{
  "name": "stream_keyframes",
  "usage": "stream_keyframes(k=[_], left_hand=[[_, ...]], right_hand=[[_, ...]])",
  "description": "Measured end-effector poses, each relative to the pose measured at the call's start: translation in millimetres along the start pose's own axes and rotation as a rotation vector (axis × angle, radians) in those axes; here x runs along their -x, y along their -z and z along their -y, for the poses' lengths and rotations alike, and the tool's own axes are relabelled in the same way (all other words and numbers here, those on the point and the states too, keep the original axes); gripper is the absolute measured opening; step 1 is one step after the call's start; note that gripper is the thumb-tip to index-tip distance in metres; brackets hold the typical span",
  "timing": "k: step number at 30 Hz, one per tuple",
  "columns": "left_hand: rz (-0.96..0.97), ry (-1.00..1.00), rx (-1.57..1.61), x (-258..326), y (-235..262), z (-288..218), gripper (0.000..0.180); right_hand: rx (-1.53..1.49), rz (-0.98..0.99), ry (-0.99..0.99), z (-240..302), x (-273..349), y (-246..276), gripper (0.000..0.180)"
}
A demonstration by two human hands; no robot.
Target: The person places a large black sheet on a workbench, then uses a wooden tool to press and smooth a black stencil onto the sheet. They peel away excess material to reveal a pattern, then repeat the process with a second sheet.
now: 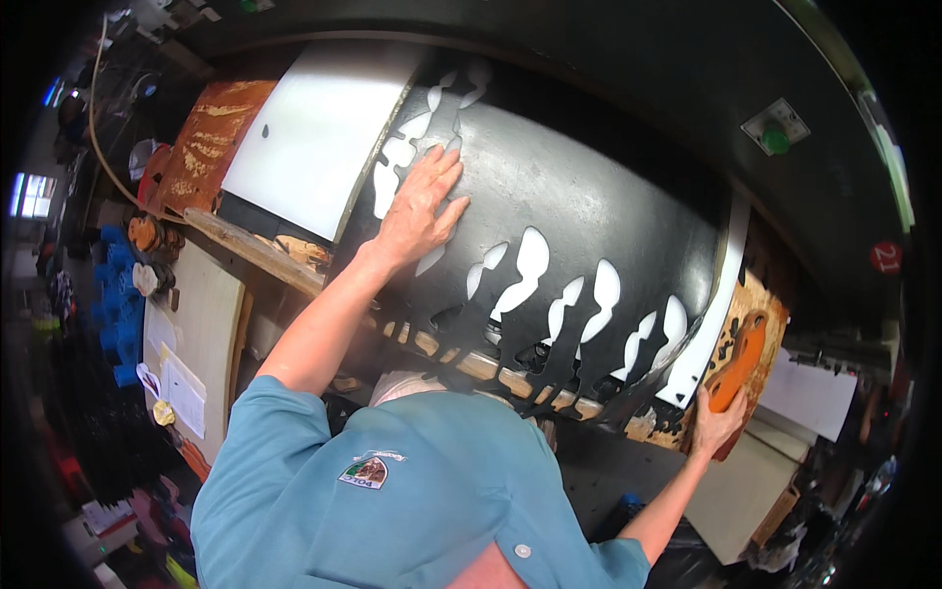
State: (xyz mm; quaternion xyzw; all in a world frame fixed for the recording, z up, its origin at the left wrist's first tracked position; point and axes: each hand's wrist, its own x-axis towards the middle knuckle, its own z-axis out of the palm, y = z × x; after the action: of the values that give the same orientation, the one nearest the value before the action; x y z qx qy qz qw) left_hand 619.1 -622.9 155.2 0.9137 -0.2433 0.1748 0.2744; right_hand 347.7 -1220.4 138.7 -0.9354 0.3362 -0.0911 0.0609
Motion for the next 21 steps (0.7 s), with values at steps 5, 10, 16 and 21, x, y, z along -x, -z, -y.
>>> stream_keyframes(k=[5,10,16,21], left_hand=[[-0.044,-0.006,0.018,2,-3,2,0.051],[-0.074,-0.019,0.068,1,-3,2,0.049],[-0.014,-0.014,0.094,2,8,-3,0.042],[0.0,-0.041,0.128,7,18,-5,0.045]], right_hand=[[-0.411,0.047,0.008,21,-5,28,0.095],[-1.034,0.17,-0.166,94,26,80,0.084],[-1.263,0.304,-0.015,252,69,100,0.093],[-1.283,0.487,0.083,387,79,68,0.089]])
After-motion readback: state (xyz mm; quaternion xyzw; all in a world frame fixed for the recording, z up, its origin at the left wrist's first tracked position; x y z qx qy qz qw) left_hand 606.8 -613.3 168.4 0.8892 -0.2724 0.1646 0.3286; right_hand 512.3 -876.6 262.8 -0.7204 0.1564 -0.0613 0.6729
